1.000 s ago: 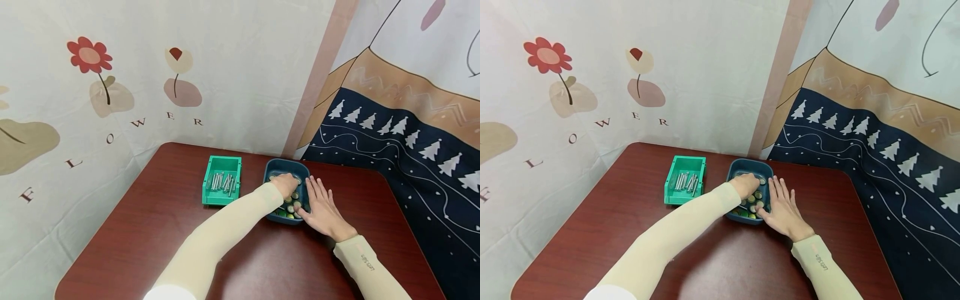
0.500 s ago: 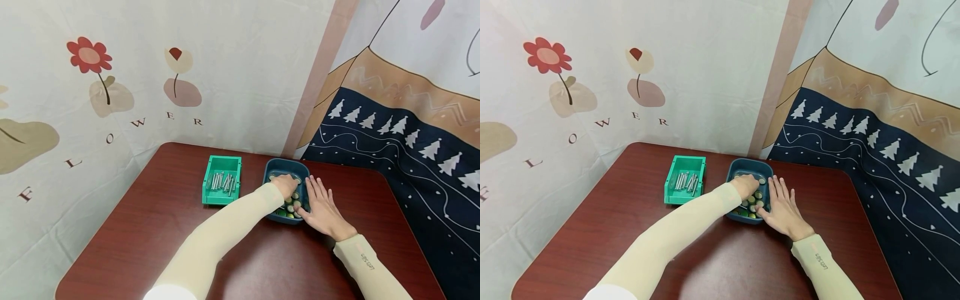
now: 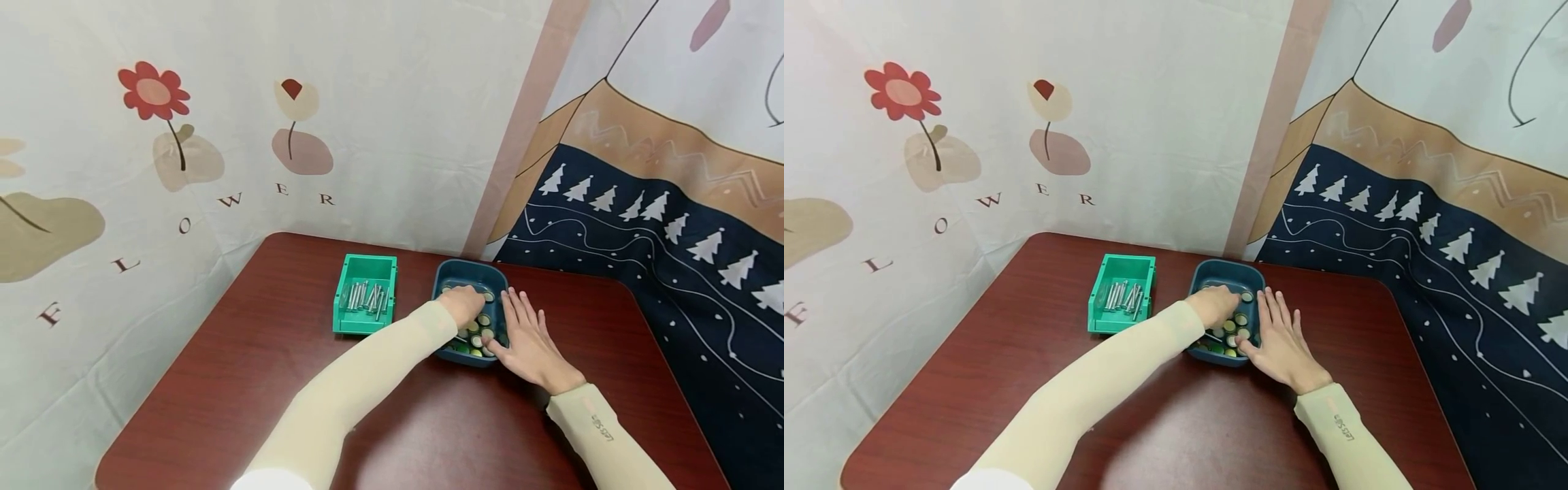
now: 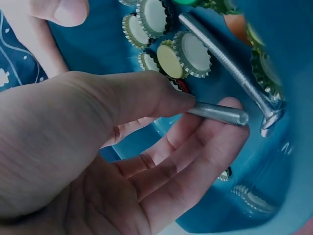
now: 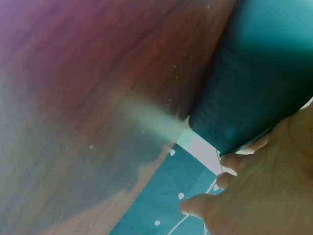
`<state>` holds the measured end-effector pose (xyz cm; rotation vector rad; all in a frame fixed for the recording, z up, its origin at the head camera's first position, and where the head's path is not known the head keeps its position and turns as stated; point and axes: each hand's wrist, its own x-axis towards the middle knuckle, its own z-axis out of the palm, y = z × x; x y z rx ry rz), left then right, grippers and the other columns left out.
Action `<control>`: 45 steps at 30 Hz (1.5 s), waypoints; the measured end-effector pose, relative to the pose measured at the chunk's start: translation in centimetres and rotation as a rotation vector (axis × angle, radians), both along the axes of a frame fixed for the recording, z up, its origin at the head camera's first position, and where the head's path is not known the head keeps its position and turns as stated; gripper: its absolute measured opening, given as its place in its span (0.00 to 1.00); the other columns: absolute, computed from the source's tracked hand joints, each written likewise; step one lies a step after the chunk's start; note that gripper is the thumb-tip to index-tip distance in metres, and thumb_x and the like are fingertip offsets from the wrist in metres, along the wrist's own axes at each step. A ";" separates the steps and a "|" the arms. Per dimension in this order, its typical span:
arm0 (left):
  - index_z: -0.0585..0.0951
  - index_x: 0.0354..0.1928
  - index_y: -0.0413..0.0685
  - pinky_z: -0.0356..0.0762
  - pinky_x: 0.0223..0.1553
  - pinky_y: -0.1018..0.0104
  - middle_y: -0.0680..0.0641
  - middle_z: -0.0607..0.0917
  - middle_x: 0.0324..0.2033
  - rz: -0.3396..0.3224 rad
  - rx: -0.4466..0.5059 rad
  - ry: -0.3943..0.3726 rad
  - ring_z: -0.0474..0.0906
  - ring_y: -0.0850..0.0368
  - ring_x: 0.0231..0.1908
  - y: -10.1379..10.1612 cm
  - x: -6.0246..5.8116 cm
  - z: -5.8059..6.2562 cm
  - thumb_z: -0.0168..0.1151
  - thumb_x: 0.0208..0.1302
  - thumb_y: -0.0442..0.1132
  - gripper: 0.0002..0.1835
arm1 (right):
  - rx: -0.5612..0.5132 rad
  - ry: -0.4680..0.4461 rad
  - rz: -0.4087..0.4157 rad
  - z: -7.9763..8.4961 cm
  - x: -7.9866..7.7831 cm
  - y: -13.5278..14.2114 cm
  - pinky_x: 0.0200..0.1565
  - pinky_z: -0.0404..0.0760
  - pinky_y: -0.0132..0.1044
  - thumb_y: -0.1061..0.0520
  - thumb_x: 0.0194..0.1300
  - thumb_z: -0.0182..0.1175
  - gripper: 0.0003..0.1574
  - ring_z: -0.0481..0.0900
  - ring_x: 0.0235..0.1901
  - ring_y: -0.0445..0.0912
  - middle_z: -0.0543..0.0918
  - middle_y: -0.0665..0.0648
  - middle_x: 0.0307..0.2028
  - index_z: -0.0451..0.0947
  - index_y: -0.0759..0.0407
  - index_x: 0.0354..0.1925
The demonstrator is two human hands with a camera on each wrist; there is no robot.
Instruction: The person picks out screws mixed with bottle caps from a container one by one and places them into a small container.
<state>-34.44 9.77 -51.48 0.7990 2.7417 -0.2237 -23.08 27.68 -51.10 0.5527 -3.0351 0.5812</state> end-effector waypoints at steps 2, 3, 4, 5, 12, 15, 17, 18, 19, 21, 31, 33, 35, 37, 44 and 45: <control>0.84 0.79 0.62 0.94 0.60 0.59 0.51 0.91 0.69 0.021 0.018 -0.013 0.92 0.57 0.60 -0.5 2.1 2.8 0.66 0.90 0.43 0.23 | -0.001 -0.002 0.000 0.1 0.1 0.1 0.85 0.44 0.88 0.30 0.85 0.62 0.68 0.40 0.95 0.73 0.43 0.69 0.96 0.42 0.64 0.96; 0.83 0.81 0.61 0.94 0.62 0.59 0.50 0.90 0.70 0.031 0.028 -0.026 0.92 0.56 0.62 -0.8 3.3 4.4 0.66 0.90 0.42 0.24 | 0.000 -0.002 0.000 0.1 0.1 0.1 0.85 0.44 0.88 0.30 0.85 0.62 0.68 0.39 0.95 0.73 0.43 0.69 0.96 0.42 0.64 0.96; 0.81 0.82 0.59 0.94 0.63 0.58 0.49 0.90 0.71 0.031 0.037 -0.028 0.92 0.56 0.63 -1.1 4.2 5.5 0.65 0.90 0.41 0.24 | 0.001 -0.003 0.000 0.1 0.1 0.1 0.85 0.44 0.89 0.30 0.85 0.62 0.68 0.39 0.95 0.73 0.43 0.69 0.96 0.42 0.64 0.96; 0.79 0.84 0.58 0.93 0.65 0.59 0.49 0.88 0.73 0.043 0.048 -0.050 0.91 0.56 0.65 -1.4 5.1 6.8 0.64 0.91 0.41 0.26 | 0.000 -0.004 0.001 0.2 0.1 0.1 0.85 0.44 0.89 0.30 0.85 0.61 0.68 0.39 0.95 0.73 0.43 0.69 0.96 0.42 0.64 0.96; 0.71 0.90 0.59 0.88 0.72 0.60 0.50 0.83 0.81 0.083 0.105 -0.107 0.86 0.56 0.73 -2.3 7.5 9.9 0.61 0.92 0.39 0.32 | -0.002 -0.013 -0.002 0.4 0.2 0.2 0.85 0.43 0.89 0.30 0.85 0.61 0.68 0.38 0.95 0.73 0.42 0.69 0.96 0.40 0.63 0.96; 0.71 0.90 0.56 0.89 0.68 0.62 0.49 0.86 0.76 0.071 0.175 -0.104 0.88 0.56 0.70 -2.6 7.2 9.5 0.60 0.92 0.39 0.31 | -0.004 -0.018 -0.004 0.5 0.2 0.2 0.85 0.43 0.89 0.30 0.85 0.62 0.68 0.38 0.95 0.73 0.42 0.69 0.96 0.40 0.63 0.96; 0.74 0.88 0.52 0.90 0.64 0.63 0.48 0.90 0.71 0.054 0.224 -0.102 0.90 0.57 0.65 -2.9 6.9 9.2 0.62 0.91 0.38 0.30 | -0.002 -0.021 -0.007 0.5 0.2 0.2 0.85 0.43 0.89 0.30 0.85 0.61 0.68 0.38 0.95 0.73 0.42 0.69 0.96 0.40 0.62 0.96; 0.76 0.86 0.49 0.90 0.62 0.64 0.48 0.91 0.67 0.044 0.249 -0.102 0.90 0.57 0.62 -3.0 6.8 9.1 0.63 0.90 0.38 0.28 | -0.001 -0.022 -0.008 0.5 0.3 0.2 0.85 0.43 0.89 0.30 0.85 0.61 0.68 0.38 0.95 0.73 0.42 0.69 0.96 0.40 0.62 0.96; 0.77 0.83 0.48 0.90 0.60 0.64 0.47 0.92 0.65 0.036 0.272 -0.104 0.91 0.56 0.60 -3.2 6.6 9.0 0.65 0.89 0.38 0.27 | -0.001 -0.021 -0.009 0.5 0.3 0.2 0.85 0.43 0.89 0.30 0.85 0.62 0.68 0.38 0.95 0.73 0.42 0.69 0.96 0.40 0.62 0.96; 0.81 0.78 0.46 0.91 0.58 0.64 0.47 0.92 0.62 0.021 0.313 -0.110 0.91 0.56 0.58 -3.4 6.4 9.0 0.66 0.88 0.37 0.23 | -0.002 -0.021 -0.010 0.6 0.3 0.2 0.85 0.43 0.89 0.30 0.85 0.62 0.68 0.38 0.95 0.73 0.42 0.69 0.96 0.40 0.62 0.96; 0.83 0.70 0.44 0.86 0.47 0.65 0.46 0.90 0.48 0.017 0.447 -0.184 0.85 0.57 0.41 -5.1 6.1 9.9 0.70 0.85 0.37 0.18 | 0.000 -0.032 -0.017 0.6 0.4 0.1 0.85 0.42 0.89 0.30 0.86 0.62 0.68 0.37 0.95 0.73 0.42 0.69 0.96 0.40 0.62 0.96; 0.82 0.71 0.43 0.86 0.43 0.67 0.46 0.89 0.43 0.024 0.470 -0.199 0.85 0.58 0.35 -5.4 6.1 10.0 0.69 0.86 0.39 0.19 | 0.004 -0.030 -0.019 0.6 0.4 0.1 0.85 0.42 0.89 0.30 0.86 0.61 0.67 0.37 0.95 0.73 0.42 0.69 0.96 0.40 0.62 0.96; 0.82 0.72 0.43 0.86 0.40 0.68 0.46 0.89 0.38 0.033 0.493 -0.218 0.86 0.58 0.30 -5.8 6.0 10.1 0.70 0.87 0.40 0.19 | 0.007 -0.028 -0.020 0.6 0.3 0.1 0.85 0.42 0.89 0.30 0.86 0.61 0.67 0.36 0.95 0.72 0.42 0.69 0.96 0.40 0.62 0.96; 0.82 0.71 0.44 0.86 0.38 0.69 0.47 0.89 0.35 0.041 0.509 -0.228 0.86 0.58 0.28 -6.1 5.9 10.0 0.70 0.87 0.40 0.19 | 0.007 -0.027 -0.021 0.5 0.3 0.1 0.85 0.42 0.89 0.30 0.85 0.61 0.67 0.36 0.95 0.72 0.42 0.69 0.96 0.40 0.62 0.96; 0.82 0.70 0.44 0.84 0.34 0.68 0.48 0.87 0.30 0.061 0.587 -0.254 0.85 0.58 0.26 -7.5 5.8 10.2 0.70 0.84 0.34 0.18 | 0.000 -0.029 -0.016 0.4 0.3 -0.1 0.85 0.42 0.89 0.29 0.85 0.61 0.68 0.37 0.95 0.72 0.42 0.69 0.96 0.41 0.62 0.96; 0.83 0.70 0.44 0.83 0.34 0.68 0.48 0.87 0.30 0.061 0.598 -0.252 0.85 0.58 0.26 -7.7 5.7 10.3 0.70 0.84 0.33 0.18 | 0.001 -0.031 -0.016 0.4 0.2 -0.1 0.86 0.42 0.88 0.29 0.85 0.61 0.68 0.37 0.95 0.72 0.42 0.68 0.97 0.41 0.62 0.96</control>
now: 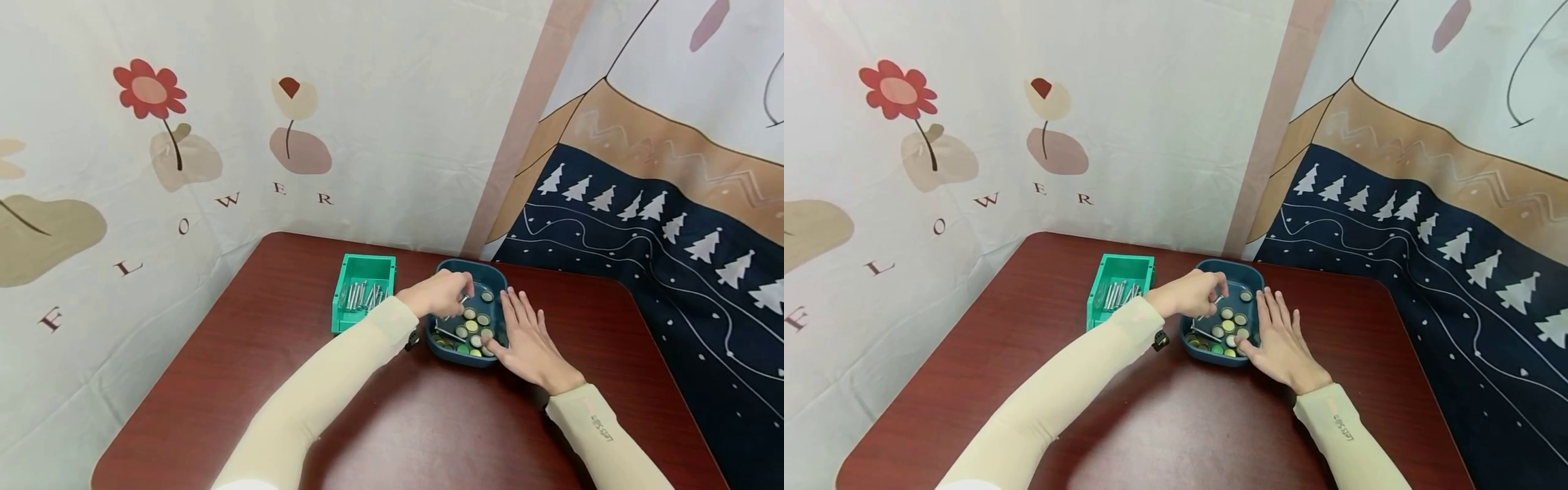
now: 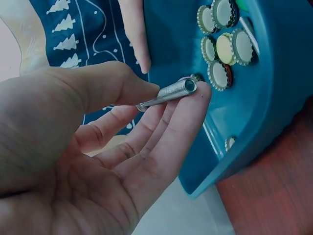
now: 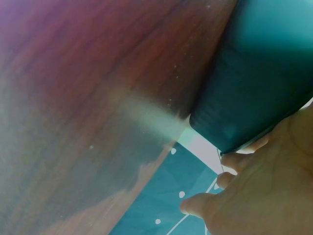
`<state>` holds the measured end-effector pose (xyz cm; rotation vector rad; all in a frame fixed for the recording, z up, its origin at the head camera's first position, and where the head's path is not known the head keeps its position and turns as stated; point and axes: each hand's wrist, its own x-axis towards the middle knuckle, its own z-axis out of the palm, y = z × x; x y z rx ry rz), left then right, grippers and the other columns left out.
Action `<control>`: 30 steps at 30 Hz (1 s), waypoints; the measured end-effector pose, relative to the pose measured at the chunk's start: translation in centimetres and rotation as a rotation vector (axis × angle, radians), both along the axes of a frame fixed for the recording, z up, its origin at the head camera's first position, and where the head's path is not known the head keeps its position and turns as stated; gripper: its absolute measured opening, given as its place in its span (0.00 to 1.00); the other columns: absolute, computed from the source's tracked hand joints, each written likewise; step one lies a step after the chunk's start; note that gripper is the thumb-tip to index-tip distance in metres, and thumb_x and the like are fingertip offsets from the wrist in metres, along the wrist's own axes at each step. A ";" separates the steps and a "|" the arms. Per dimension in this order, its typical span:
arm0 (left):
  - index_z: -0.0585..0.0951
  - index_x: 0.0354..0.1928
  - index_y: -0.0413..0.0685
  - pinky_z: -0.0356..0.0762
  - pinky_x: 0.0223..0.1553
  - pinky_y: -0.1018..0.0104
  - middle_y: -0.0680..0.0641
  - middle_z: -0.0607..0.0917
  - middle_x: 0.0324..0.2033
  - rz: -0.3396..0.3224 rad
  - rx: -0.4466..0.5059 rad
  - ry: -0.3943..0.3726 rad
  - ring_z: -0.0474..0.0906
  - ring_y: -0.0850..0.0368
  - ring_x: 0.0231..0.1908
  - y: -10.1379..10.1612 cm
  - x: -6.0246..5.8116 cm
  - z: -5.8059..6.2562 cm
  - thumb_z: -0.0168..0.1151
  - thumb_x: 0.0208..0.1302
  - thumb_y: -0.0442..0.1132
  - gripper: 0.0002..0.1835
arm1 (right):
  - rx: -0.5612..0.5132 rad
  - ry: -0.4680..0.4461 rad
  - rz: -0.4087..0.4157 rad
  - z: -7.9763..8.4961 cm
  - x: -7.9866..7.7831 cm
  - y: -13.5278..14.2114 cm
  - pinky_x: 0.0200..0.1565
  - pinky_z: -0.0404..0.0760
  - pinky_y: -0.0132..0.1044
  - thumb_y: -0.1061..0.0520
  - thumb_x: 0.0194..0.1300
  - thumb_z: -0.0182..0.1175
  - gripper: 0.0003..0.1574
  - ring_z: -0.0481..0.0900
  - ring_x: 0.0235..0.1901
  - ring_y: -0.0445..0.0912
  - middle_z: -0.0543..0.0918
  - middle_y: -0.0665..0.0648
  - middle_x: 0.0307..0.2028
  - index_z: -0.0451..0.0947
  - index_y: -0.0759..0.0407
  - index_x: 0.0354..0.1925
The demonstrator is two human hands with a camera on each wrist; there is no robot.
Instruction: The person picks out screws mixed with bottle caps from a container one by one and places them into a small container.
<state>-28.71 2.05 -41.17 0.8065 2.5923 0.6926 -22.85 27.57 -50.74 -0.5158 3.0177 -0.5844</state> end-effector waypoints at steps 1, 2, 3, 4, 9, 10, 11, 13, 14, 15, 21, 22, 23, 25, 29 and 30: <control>0.83 0.69 0.44 0.83 0.34 0.68 0.48 0.86 0.30 0.002 0.009 0.001 0.84 0.58 0.26 -0.2 0.0 0.1 0.70 0.84 0.32 0.18 | 0.001 0.000 0.000 0.0 0.0 0.0 0.86 0.42 0.88 0.29 0.85 0.61 0.68 0.36 0.95 0.72 0.42 0.68 0.97 0.40 0.62 0.97; 0.83 0.69 0.45 0.82 0.34 0.68 0.48 0.86 0.30 0.007 0.013 0.003 0.84 0.58 0.25 -0.4 0.0 0.2 0.70 0.83 0.32 0.18 | 0.001 -0.001 0.000 -0.1 -0.1 0.0 0.86 0.41 0.88 0.29 0.85 0.61 0.68 0.36 0.95 0.72 0.42 0.68 0.97 0.40 0.62 0.97; 0.83 0.68 0.46 0.81 0.34 0.69 0.49 0.85 0.30 0.011 0.013 0.008 0.83 0.59 0.25 -0.6 0.0 0.3 0.70 0.83 0.33 0.17 | -0.001 -0.001 -0.001 -0.1 -0.1 -0.1 0.86 0.41 0.88 0.29 0.85 0.61 0.68 0.36 0.95 0.72 0.42 0.69 0.97 0.40 0.62 0.97; 0.83 0.68 0.47 0.80 0.33 0.70 0.50 0.84 0.30 0.020 0.017 0.007 0.82 0.60 0.25 -0.8 0.0 0.3 0.70 0.83 0.33 0.17 | 0.000 0.000 -0.001 -0.1 -0.1 -0.1 0.85 0.41 0.89 0.29 0.85 0.61 0.68 0.36 0.95 0.72 0.42 0.69 0.97 0.40 0.62 0.97; 0.83 0.67 0.48 0.84 0.36 0.67 0.48 0.84 0.35 0.061 0.008 0.000 0.85 0.58 0.27 -1.7 -0.3 0.5 0.69 0.84 0.33 0.16 | -0.002 0.000 -0.002 -0.1 -0.1 -0.1 0.85 0.41 0.89 0.29 0.85 0.61 0.69 0.36 0.95 0.72 0.41 0.68 0.97 0.40 0.61 0.97; 0.83 0.68 0.48 0.86 0.36 0.65 0.47 0.84 0.36 0.062 0.016 -0.012 0.86 0.56 0.28 -1.9 -0.7 0.2 0.69 0.83 0.33 0.17 | -0.002 -0.001 -0.003 -0.1 -0.1 0.0 0.85 0.41 0.89 0.29 0.85 0.61 0.69 0.36 0.95 0.72 0.41 0.68 0.97 0.40 0.61 0.97; 0.83 0.68 0.47 0.88 0.38 0.63 0.46 0.84 0.36 0.061 0.020 -0.021 0.87 0.54 0.28 -2.1 -1.2 0.0 0.69 0.83 0.32 0.17 | 0.000 -0.001 -0.003 -0.1 -0.1 0.0 0.85 0.42 0.89 0.28 0.85 0.61 0.69 0.36 0.95 0.72 0.41 0.68 0.97 0.40 0.61 0.97; 0.83 0.67 0.50 0.87 0.37 0.64 0.48 0.83 0.34 0.060 0.035 -0.028 0.85 0.56 0.27 -2.5 -3.4 -2.4 0.71 0.83 0.37 0.16 | 0.000 -0.004 -0.002 0.0 -0.2 0.0 0.85 0.42 0.89 0.28 0.85 0.61 0.69 0.36 0.95 0.72 0.41 0.68 0.97 0.40 0.61 0.97; 0.83 0.66 0.50 0.88 0.37 0.64 0.48 0.82 0.34 0.063 0.034 -0.035 0.85 0.56 0.27 -2.7 -3.8 -2.7 0.71 0.83 0.37 0.16 | 0.001 -0.004 -0.002 -0.1 -0.2 0.0 0.85 0.42 0.89 0.28 0.85 0.61 0.69 0.36 0.95 0.72 0.41 0.68 0.97 0.39 0.61 0.97; 0.82 0.66 0.50 0.88 0.37 0.64 0.48 0.82 0.34 0.065 0.035 -0.041 0.85 0.55 0.27 -2.8 -4.1 -2.9 0.70 0.83 0.37 0.16 | 0.001 -0.004 -0.002 -0.1 -0.2 0.0 0.86 0.42 0.88 0.28 0.85 0.61 0.69 0.36 0.95 0.72 0.41 0.68 0.97 0.39 0.61 0.97; 0.83 0.69 0.45 0.91 0.40 0.60 0.43 0.84 0.39 0.092 0.042 -0.026 0.88 0.50 0.29 -4.0 -2.0 0.0 0.68 0.83 0.32 0.18 | -0.009 -0.003 -0.002 -0.3 -0.2 0.0 0.86 0.41 0.88 0.29 0.84 0.62 0.69 0.36 0.95 0.71 0.41 0.68 0.97 0.40 0.61 0.97; 0.83 0.69 0.45 0.90 0.39 0.62 0.44 0.84 0.39 0.095 0.044 -0.006 0.88 0.52 0.29 -4.2 -1.7 0.2 0.68 0.83 0.33 0.17 | -0.008 -0.004 -0.002 -0.3 -0.2 0.0 0.86 0.41 0.88 0.29 0.84 0.62 0.69 0.36 0.95 0.71 0.41 0.68 0.97 0.40 0.61 0.97; 0.83 0.68 0.45 0.89 0.39 0.63 0.45 0.84 0.38 0.100 0.038 0.013 0.87 0.54 0.28 -4.4 -1.3 0.5 0.68 0.83 0.33 0.17 | -0.009 -0.008 -0.002 -0.4 -0.2 0.0 0.86 0.41 0.88 0.29 0.84 0.62 0.69 0.35 0.95 0.71 0.41 0.68 0.97 0.39 0.61 0.97; 0.83 0.68 0.45 0.87 0.37 0.67 0.47 0.83 0.38 0.119 0.032 0.033 0.86 0.56 0.28 -4.8 -0.9 0.8 0.68 0.83 0.32 0.17 | -0.006 -0.010 -0.003 -0.4 -0.3 0.0 0.86 0.41 0.89 0.29 0.84 0.62 0.69 0.35 0.95 0.71 0.40 0.68 0.97 0.39 0.61 0.97; 0.82 0.69 0.42 0.88 0.35 0.67 0.46 0.83 0.39 0.139 0.061 0.023 0.89 0.52 0.31 -5.9 -0.7 1.2 0.67 0.84 0.31 0.17 | -0.001 -0.009 -0.007 -0.4 -0.4 0.1 0.86 0.41 0.89 0.28 0.84 0.62 0.70 0.36 0.95 0.71 0.41 0.67 0.97 0.39 0.61 0.97; 0.82 0.69 0.41 0.88 0.36 0.67 0.45 0.83 0.39 0.143 0.072 0.016 0.90 0.49 0.33 -6.2 -0.8 1.2 0.67 0.84 0.30 0.17 | 0.001 -0.008 -0.007 -0.3 -0.5 0.1 0.86 0.41 0.88 0.28 0.84 0.62 0.70 0.36 0.95 0.71 0.41 0.67 0.97 0.39 0.61 0.97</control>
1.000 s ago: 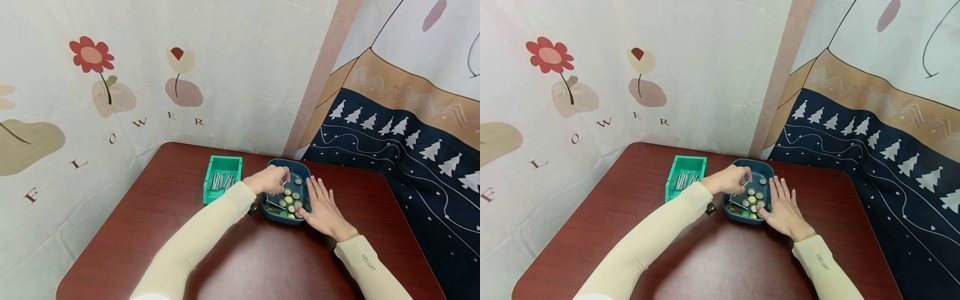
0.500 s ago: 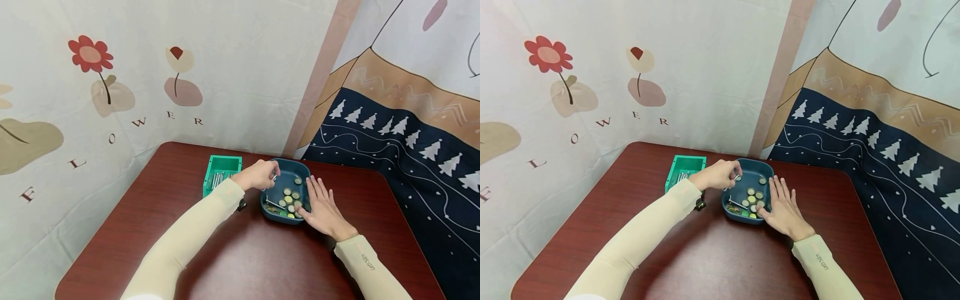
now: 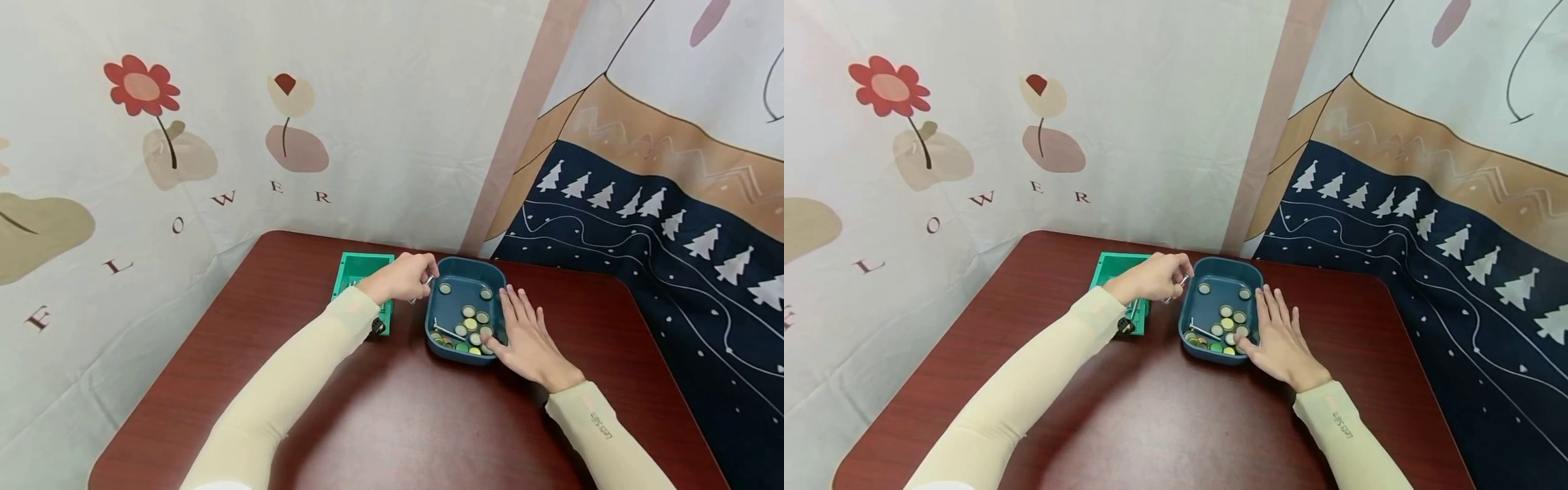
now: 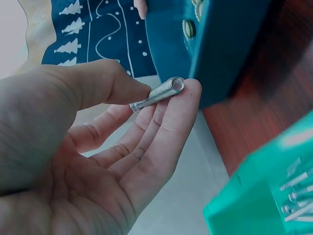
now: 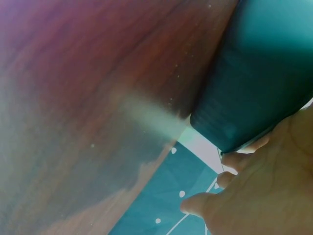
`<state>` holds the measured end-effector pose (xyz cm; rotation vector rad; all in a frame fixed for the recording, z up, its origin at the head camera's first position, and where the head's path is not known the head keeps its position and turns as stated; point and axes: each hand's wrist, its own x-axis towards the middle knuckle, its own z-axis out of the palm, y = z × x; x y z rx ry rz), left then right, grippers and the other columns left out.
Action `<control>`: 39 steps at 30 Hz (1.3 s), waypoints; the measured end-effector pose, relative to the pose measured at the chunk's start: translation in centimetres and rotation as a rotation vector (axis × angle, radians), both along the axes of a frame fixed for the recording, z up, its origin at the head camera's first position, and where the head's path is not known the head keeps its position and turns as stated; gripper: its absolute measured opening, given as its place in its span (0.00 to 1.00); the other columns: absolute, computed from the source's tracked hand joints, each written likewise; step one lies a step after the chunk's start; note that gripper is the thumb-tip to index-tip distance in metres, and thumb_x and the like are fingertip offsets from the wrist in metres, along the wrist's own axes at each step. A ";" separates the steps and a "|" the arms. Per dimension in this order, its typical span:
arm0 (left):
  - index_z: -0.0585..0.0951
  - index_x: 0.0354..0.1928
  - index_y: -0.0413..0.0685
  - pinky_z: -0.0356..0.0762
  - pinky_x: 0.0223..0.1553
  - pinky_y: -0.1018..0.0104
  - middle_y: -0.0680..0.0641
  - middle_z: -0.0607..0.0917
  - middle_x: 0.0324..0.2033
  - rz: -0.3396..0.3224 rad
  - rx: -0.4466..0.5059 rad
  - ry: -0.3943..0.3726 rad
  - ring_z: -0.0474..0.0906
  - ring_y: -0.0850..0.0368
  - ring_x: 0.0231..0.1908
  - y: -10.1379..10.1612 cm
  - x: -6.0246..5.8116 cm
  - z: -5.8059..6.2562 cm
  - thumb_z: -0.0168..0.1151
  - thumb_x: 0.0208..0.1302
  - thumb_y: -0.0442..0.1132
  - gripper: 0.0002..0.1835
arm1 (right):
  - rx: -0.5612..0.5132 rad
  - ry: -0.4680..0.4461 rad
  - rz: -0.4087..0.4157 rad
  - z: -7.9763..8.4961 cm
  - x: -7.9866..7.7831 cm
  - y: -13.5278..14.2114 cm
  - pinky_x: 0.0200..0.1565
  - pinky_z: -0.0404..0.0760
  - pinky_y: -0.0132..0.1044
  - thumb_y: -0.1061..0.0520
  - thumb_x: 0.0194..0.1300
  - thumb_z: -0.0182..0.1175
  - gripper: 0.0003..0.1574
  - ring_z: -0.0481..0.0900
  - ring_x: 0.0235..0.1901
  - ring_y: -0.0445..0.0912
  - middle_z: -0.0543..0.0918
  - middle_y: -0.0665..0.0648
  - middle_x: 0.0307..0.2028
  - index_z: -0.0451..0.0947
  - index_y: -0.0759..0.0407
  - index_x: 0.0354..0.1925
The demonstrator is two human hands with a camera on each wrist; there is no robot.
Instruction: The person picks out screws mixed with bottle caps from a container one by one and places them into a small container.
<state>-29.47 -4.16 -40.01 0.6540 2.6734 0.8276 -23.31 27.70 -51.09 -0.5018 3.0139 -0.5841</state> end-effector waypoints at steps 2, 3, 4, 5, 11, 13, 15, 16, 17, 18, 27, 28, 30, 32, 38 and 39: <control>0.82 0.68 0.41 0.89 0.36 0.66 0.44 0.85 0.40 0.003 0.010 -0.004 0.93 0.45 0.35 -0.6 0.0 0.1 0.67 0.84 0.30 0.17 | 0.002 0.000 -0.004 0.0 0.0 0.0 0.86 0.41 0.88 0.29 0.84 0.62 0.70 0.36 0.95 0.71 0.41 0.68 0.97 0.39 0.61 0.97; 0.82 0.68 0.42 0.90 0.37 0.65 0.43 0.85 0.40 0.006 0.018 -0.009 0.93 0.44 0.36 -0.9 0.0 0.1 0.67 0.84 0.30 0.17 | 0.002 0.001 -0.004 0.0 0.0 0.0 0.86 0.41 0.88 0.29 0.84 0.62 0.70 0.36 0.95 0.71 0.41 0.68 0.97 0.39 0.61 0.97; 0.82 0.68 0.42 0.90 0.37 0.64 0.43 0.85 0.40 0.010 0.026 -0.012 0.94 0.43 0.37 -1.2 -0.1 0.1 0.67 0.84 0.30 0.16 | 0.002 -0.001 -0.006 0.0 0.0 0.0 0.86 0.40 0.88 0.29 0.84 0.62 0.70 0.35 0.95 0.71 0.41 0.67 0.97 0.39 0.61 0.97; 0.81 0.67 0.42 0.91 0.37 0.64 0.43 0.86 0.40 0.015 0.030 -0.014 0.94 0.43 0.37 -1.5 -0.1 0.0 0.67 0.84 0.30 0.16 | 0.001 -0.002 -0.006 0.0 0.0 0.0 0.86 0.40 0.87 0.29 0.84 0.62 0.70 0.35 0.95 0.71 0.40 0.67 0.97 0.39 0.61 0.97; 0.82 0.66 0.44 0.93 0.39 0.64 0.42 0.86 0.43 0.058 0.045 -0.027 0.93 0.45 0.39 -3.0 -0.3 0.0 0.68 0.83 0.30 0.15 | -0.002 -0.012 -0.011 0.1 0.3 -0.1 0.87 0.40 0.87 0.29 0.84 0.62 0.70 0.35 0.96 0.71 0.40 0.67 0.97 0.38 0.60 0.97; 0.81 0.67 0.44 0.93 0.40 0.64 0.41 0.86 0.45 0.069 0.044 -0.032 0.93 0.44 0.41 -3.6 -0.4 -0.1 0.68 0.83 0.31 0.16 | -0.002 -0.015 -0.013 0.0 0.3 -0.1 0.87 0.40 0.87 0.29 0.84 0.62 0.70 0.35 0.96 0.71 0.40 0.67 0.97 0.38 0.60 0.97; 0.81 0.67 0.44 0.93 0.41 0.63 0.41 0.86 0.46 0.078 0.037 -0.028 0.93 0.44 0.41 -4.2 -0.5 -0.1 0.68 0.84 0.32 0.16 | -0.004 -0.007 -0.013 0.0 0.4 -0.2 0.87 0.40 0.87 0.29 0.84 0.62 0.70 0.35 0.96 0.71 0.41 0.67 0.97 0.38 0.60 0.97; 0.81 0.68 0.44 0.93 0.42 0.63 0.42 0.86 0.46 0.083 0.034 -0.027 0.93 0.43 0.42 -4.5 -0.5 -0.1 0.67 0.84 0.32 0.16 | -0.004 -0.003 -0.012 -0.1 0.4 -0.2 0.87 0.40 0.87 0.29 0.84 0.62 0.69 0.35 0.96 0.71 0.41 0.67 0.97 0.38 0.60 0.97; 0.81 0.68 0.44 0.92 0.42 0.63 0.42 0.86 0.45 0.086 0.025 -0.024 0.93 0.43 0.41 -4.9 -0.5 -0.1 0.67 0.84 0.32 0.16 | -0.005 0.005 -0.011 -0.1 0.4 -0.2 0.87 0.40 0.87 0.29 0.85 0.62 0.69 0.36 0.96 0.71 0.41 0.67 0.97 0.39 0.61 0.97; 0.81 0.68 0.45 0.92 0.42 0.62 0.42 0.86 0.45 0.090 0.019 -0.021 0.94 0.42 0.41 -5.3 -0.6 -0.1 0.66 0.84 0.32 0.16 | -0.006 0.012 -0.010 -0.1 0.4 -0.2 0.87 0.41 0.87 0.29 0.85 0.62 0.69 0.36 0.95 0.71 0.42 0.68 0.97 0.39 0.61 0.97; 0.80 0.70 0.41 0.97 0.48 0.49 0.44 0.83 0.39 0.156 0.029 -0.023 0.91 0.45 0.36 -8.2 -1.0 -0.5 0.64 0.84 0.31 0.18 | -0.006 0.035 -0.008 -0.1 0.3 -0.1 0.87 0.43 0.87 0.29 0.85 0.61 0.68 0.38 0.95 0.71 0.43 0.67 0.97 0.40 0.60 0.97; 0.79 0.70 0.41 0.97 0.49 0.47 0.44 0.83 0.39 0.166 0.031 -0.026 0.90 0.45 0.35 -8.4 -1.0 -0.6 0.64 0.84 0.31 0.18 | -0.009 0.039 -0.006 0.0 0.3 -0.1 0.86 0.43 0.87 0.29 0.85 0.61 0.68 0.38 0.95 0.72 0.43 0.68 0.96 0.40 0.61 0.97; 0.80 0.70 0.41 0.97 0.49 0.46 0.44 0.82 0.40 0.184 0.030 -0.031 0.90 0.45 0.35 -8.8 -1.1 -0.8 0.65 0.84 0.32 0.18 | -0.007 0.047 -0.006 -0.1 0.3 -0.1 0.86 0.44 0.87 0.29 0.85 0.61 0.67 0.39 0.95 0.72 0.44 0.69 0.96 0.41 0.61 0.97; 0.80 0.69 0.41 0.96 0.48 0.48 0.43 0.83 0.42 0.197 0.017 -0.033 0.92 0.45 0.34 -9.0 -1.3 -1.1 0.67 0.84 0.32 0.18 | -0.002 0.045 -0.011 -0.1 0.4 0.0 0.87 0.43 0.87 0.29 0.85 0.61 0.67 0.38 0.95 0.72 0.44 0.68 0.96 0.41 0.61 0.97; 0.81 0.71 0.41 0.94 0.42 0.60 0.41 0.85 0.47 0.219 -0.015 -0.036 0.93 0.48 0.31 -9.4 -1.6 -1.9 0.68 0.84 0.33 0.19 | -0.008 0.029 -0.014 -0.1 0.6 -0.1 0.87 0.41 0.87 0.29 0.85 0.61 0.68 0.37 0.95 0.72 0.43 0.68 0.97 0.41 0.61 0.97; 0.81 0.72 0.41 0.94 0.42 0.60 0.40 0.85 0.48 0.219 -0.015 -0.041 0.94 0.47 0.31 -9.5 -1.7 -1.9 0.68 0.84 0.33 0.19 | -0.009 0.029 -0.015 -0.1 0.6 -0.1 0.87 0.42 0.87 0.28 0.85 0.61 0.68 0.37 0.95 0.72 0.43 0.68 0.97 0.41 0.61 0.97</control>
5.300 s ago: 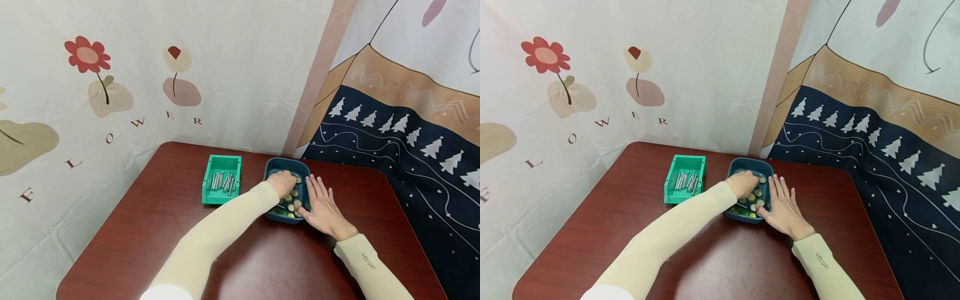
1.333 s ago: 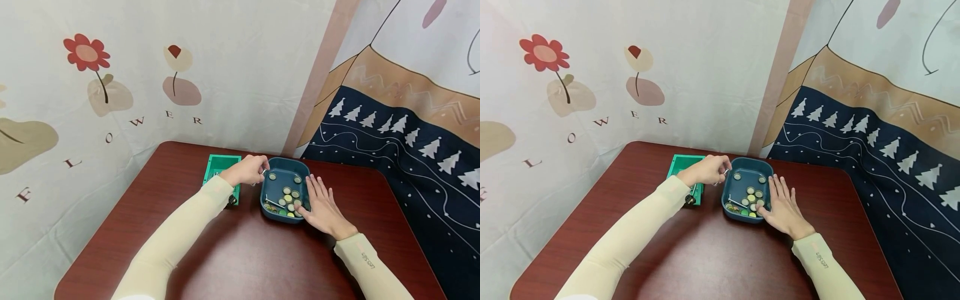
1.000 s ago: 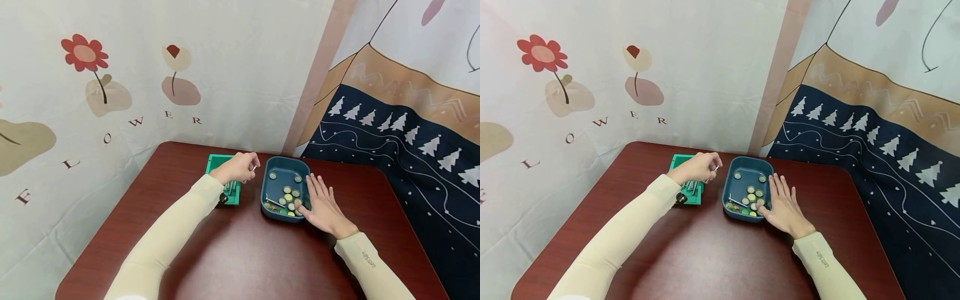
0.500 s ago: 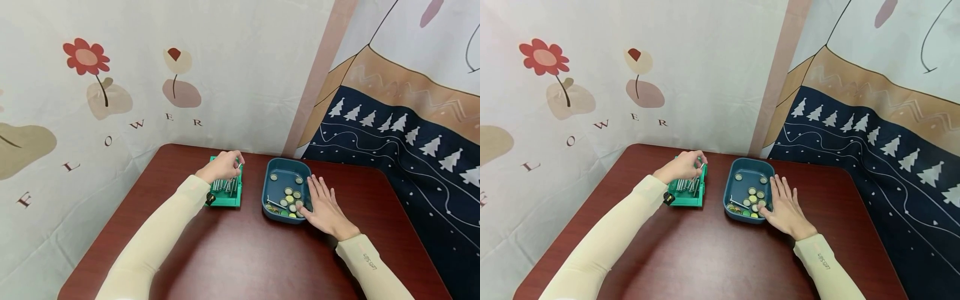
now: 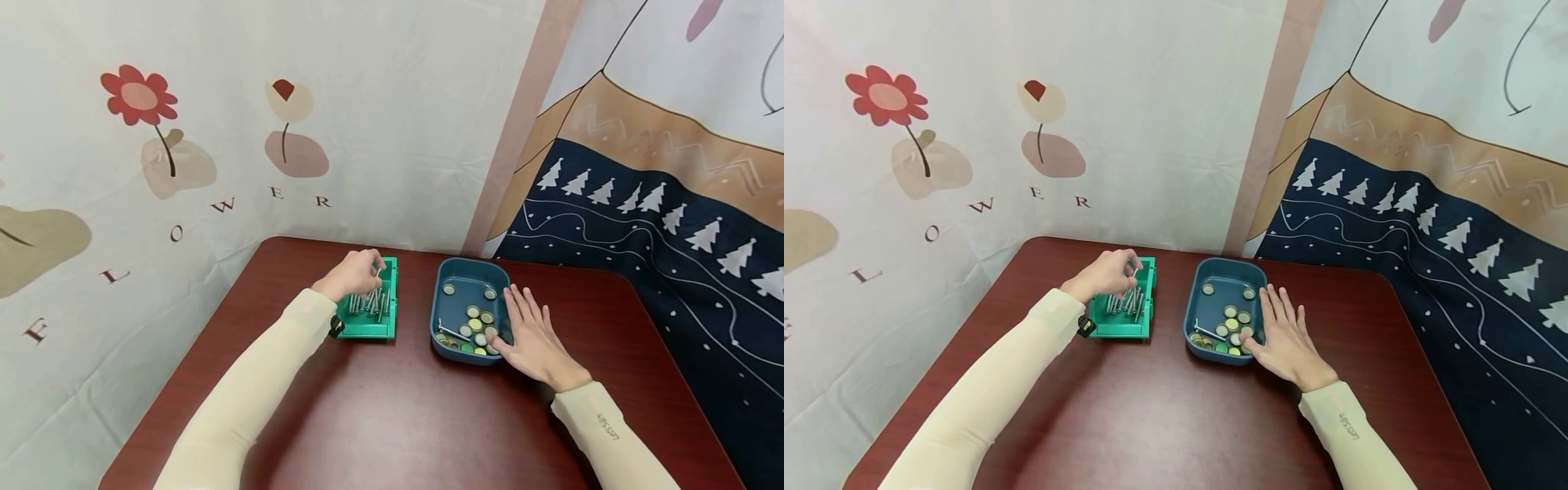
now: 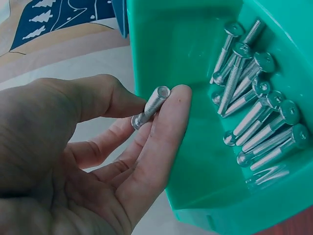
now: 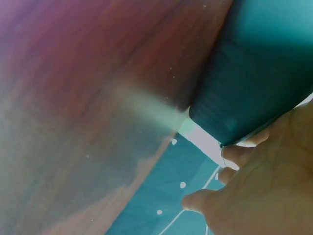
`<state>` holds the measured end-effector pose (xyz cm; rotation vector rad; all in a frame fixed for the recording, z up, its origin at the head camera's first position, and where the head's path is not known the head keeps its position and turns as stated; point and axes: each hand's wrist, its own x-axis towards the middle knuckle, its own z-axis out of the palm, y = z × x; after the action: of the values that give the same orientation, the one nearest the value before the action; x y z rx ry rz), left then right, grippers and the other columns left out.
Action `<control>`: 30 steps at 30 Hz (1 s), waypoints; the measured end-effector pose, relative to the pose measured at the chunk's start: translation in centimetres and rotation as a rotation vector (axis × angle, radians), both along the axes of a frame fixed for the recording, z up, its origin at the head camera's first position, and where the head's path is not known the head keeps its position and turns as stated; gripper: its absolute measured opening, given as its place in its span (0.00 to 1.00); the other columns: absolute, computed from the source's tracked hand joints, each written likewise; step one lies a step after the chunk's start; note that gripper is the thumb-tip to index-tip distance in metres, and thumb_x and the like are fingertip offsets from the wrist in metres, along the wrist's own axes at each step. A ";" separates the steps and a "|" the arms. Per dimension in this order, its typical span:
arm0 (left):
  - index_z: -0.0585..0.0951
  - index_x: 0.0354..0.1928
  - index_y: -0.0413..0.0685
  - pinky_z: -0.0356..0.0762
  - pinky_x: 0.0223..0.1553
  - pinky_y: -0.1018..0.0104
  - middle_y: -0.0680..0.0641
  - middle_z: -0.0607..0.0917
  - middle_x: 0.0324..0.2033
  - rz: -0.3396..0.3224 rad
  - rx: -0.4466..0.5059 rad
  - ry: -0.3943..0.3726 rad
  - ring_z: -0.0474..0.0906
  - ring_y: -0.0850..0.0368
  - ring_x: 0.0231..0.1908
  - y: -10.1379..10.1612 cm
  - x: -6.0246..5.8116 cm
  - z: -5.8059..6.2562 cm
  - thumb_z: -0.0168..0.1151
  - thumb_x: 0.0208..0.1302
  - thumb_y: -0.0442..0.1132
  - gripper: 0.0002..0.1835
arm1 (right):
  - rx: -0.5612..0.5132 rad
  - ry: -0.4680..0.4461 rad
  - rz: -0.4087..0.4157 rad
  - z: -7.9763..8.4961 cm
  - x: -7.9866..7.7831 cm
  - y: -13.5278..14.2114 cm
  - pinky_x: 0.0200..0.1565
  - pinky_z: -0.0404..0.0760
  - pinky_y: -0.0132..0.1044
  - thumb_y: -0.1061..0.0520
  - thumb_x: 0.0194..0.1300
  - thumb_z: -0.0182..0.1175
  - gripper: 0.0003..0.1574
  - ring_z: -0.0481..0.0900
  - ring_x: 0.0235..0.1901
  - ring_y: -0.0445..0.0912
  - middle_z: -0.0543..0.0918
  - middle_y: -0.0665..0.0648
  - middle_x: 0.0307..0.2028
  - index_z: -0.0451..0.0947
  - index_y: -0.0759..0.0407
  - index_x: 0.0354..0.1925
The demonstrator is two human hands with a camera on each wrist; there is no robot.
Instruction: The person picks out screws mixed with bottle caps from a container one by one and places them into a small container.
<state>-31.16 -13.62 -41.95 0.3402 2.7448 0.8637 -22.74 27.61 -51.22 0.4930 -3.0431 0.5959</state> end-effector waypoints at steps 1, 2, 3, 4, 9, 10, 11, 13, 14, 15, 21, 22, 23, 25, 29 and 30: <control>0.81 0.72 0.41 0.94 0.42 0.60 0.39 0.85 0.48 -0.001 0.000 -0.005 0.94 0.46 0.32 0.0 0.0 -0.1 0.68 0.85 0.33 0.19 | 0.002 -0.001 -0.002 0.0 0.0 0.1 0.87 0.42 0.87 0.28 0.85 0.61 0.68 0.37 0.95 0.72 0.43 0.68 0.97 0.40 0.61 0.97; 0.81 0.72 0.41 0.94 0.42 0.61 0.39 0.85 0.49 -0.002 -0.005 -0.008 0.95 0.44 0.33 0.0 -0.1 -0.1 0.68 0.85 0.34 0.19 | 0.004 -0.002 -0.004 -0.1 0.0 0.1 0.87 0.41 0.87 0.28 0.85 0.61 0.68 0.37 0.95 0.72 0.43 0.68 0.97 0.40 0.60 0.97; 0.81 0.72 0.40 0.94 0.42 0.61 0.38 0.86 0.50 -0.004 -0.010 -0.009 0.96 0.44 0.33 0.0 -0.1 -0.2 0.68 0.85 0.34 0.19 | 0.006 -0.003 -0.006 -0.1 0.0 0.1 0.87 0.41 0.87 0.28 0.85 0.61 0.68 0.37 0.95 0.72 0.43 0.68 0.97 0.40 0.60 0.97; 0.81 0.72 0.40 0.94 0.42 0.61 0.38 0.86 0.50 -0.003 -0.013 -0.011 0.96 0.43 0.34 0.0 -0.2 -0.3 0.68 0.85 0.34 0.20 | 0.004 -0.002 -0.006 -0.1 0.0 0.1 0.87 0.41 0.87 0.28 0.85 0.61 0.68 0.37 0.95 0.72 0.43 0.68 0.97 0.40 0.60 0.97; 0.81 0.73 0.39 0.95 0.43 0.60 0.40 0.87 0.48 0.006 -0.035 -0.030 0.97 0.42 0.35 -0.2 -0.4 -0.6 0.67 0.85 0.33 0.20 | 0.015 0.014 -0.002 0.0 -0.2 0.0 0.87 0.42 0.86 0.28 0.85 0.61 0.68 0.37 0.95 0.72 0.44 0.69 0.96 0.41 0.61 0.97; 0.81 0.73 0.39 0.95 0.43 0.60 0.39 0.88 0.46 0.006 -0.045 -0.034 0.97 0.42 0.35 -0.2 -0.4 -0.6 0.67 0.85 0.33 0.20 | 0.016 0.016 0.001 0.0 -0.2 -0.1 0.87 0.42 0.87 0.28 0.85 0.62 0.68 0.38 0.95 0.72 0.44 0.69 0.96 0.41 0.61 0.97; 0.81 0.73 0.39 0.95 0.44 0.60 0.39 0.88 0.45 0.005 -0.057 -0.037 0.97 0.42 0.35 -0.2 -0.5 -0.7 0.67 0.86 0.33 0.20 | 0.018 0.014 0.001 0.1 -0.2 -0.1 0.87 0.42 0.86 0.28 0.85 0.62 0.68 0.37 0.95 0.72 0.44 0.69 0.96 0.41 0.61 0.97; 0.81 0.74 0.37 0.95 0.44 0.60 0.37 0.88 0.44 -0.001 -0.084 -0.037 0.97 0.43 0.34 -0.2 -0.7 -0.7 0.66 0.86 0.33 0.20 | 0.027 0.013 -0.001 0.1 -0.2 -0.1 0.87 0.42 0.86 0.28 0.85 0.62 0.68 0.38 0.95 0.71 0.44 0.68 0.96 0.42 0.61 0.97; 0.81 0.74 0.37 0.96 0.44 0.60 0.36 0.89 0.46 -0.002 -0.094 -0.037 0.97 0.43 0.34 -0.1 -0.8 -0.7 0.66 0.86 0.32 0.21 | 0.028 0.012 -0.001 0.1 -0.2 0.0 0.87 0.42 0.86 0.28 0.85 0.62 0.68 0.38 0.95 0.71 0.44 0.68 0.96 0.42 0.61 0.97; 0.81 0.74 0.36 0.96 0.44 0.60 0.34 0.89 0.49 0.000 -0.102 -0.036 0.97 0.44 0.34 -0.1 -0.9 -0.7 0.66 0.86 0.32 0.21 | 0.029 0.013 -0.002 0.1 -0.3 0.0 0.87 0.42 0.86 0.28 0.85 0.62 0.68 0.38 0.95 0.71 0.44 0.68 0.96 0.42 0.60 0.97; 0.81 0.74 0.36 0.97 0.46 0.58 0.30 0.87 0.65 0.029 -0.125 -0.040 0.98 0.44 0.35 -0.3 -0.8 -0.1 0.69 0.85 0.33 0.22 | 0.041 0.020 0.006 0.2 -0.5 -0.2 0.87 0.44 0.86 0.29 0.85 0.61 0.67 0.39 0.95 0.71 0.45 0.68 0.96 0.42 0.61 0.97; 0.81 0.74 0.36 0.97 0.47 0.57 0.30 0.88 0.66 0.031 -0.128 -0.038 0.98 0.44 0.36 -0.3 -0.7 0.0 0.69 0.85 0.34 0.22 | 0.041 0.020 0.007 0.2 -0.5 -0.2 0.87 0.44 0.86 0.29 0.85 0.61 0.67 0.39 0.95 0.71 0.45 0.68 0.96 0.42 0.61 0.97; 0.81 0.74 0.36 0.97 0.49 0.56 0.29 0.87 0.67 0.031 -0.128 -0.035 0.98 0.44 0.36 -0.3 -0.7 0.1 0.69 0.85 0.34 0.22 | 0.041 0.020 0.007 0.2 -0.5 -0.2 0.87 0.44 0.86 0.29 0.85 0.61 0.67 0.39 0.95 0.71 0.45 0.68 0.96 0.42 0.61 0.97; 0.81 0.74 0.37 0.97 0.52 0.54 0.29 0.86 0.68 0.031 -0.129 -0.029 0.98 0.45 0.37 -0.3 -0.5 0.2 0.69 0.86 0.35 0.22 | 0.041 0.016 0.008 0.2 -0.5 -0.2 0.87 0.44 0.86 0.29 0.85 0.61 0.67 0.39 0.95 0.71 0.45 0.68 0.96 0.42 0.61 0.97; 0.81 0.74 0.37 0.96 0.56 0.50 0.31 0.86 0.69 0.028 -0.123 -0.007 0.97 0.47 0.38 -0.3 -0.3 0.3 0.69 0.86 0.37 0.22 | 0.040 0.017 0.011 0.1 -0.5 -0.1 0.87 0.43 0.86 0.29 0.85 0.61 0.67 0.39 0.95 0.72 0.44 0.68 0.97 0.41 0.61 0.97; 0.82 0.74 0.38 0.95 0.55 0.50 0.32 0.86 0.68 0.027 -0.123 0.002 0.96 0.47 0.37 -0.2 -0.3 0.3 0.69 0.86 0.37 0.22 | 0.038 0.019 0.011 0.1 -0.5 -0.1 0.87 0.43 0.86 0.29 0.85 0.61 0.67 0.39 0.95 0.71 0.44 0.68 0.97 0.41 0.61 0.97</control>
<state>-31.46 -13.86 -41.65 0.2817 2.7945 0.6964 -23.23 27.49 -51.07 0.5142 -3.0413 0.5318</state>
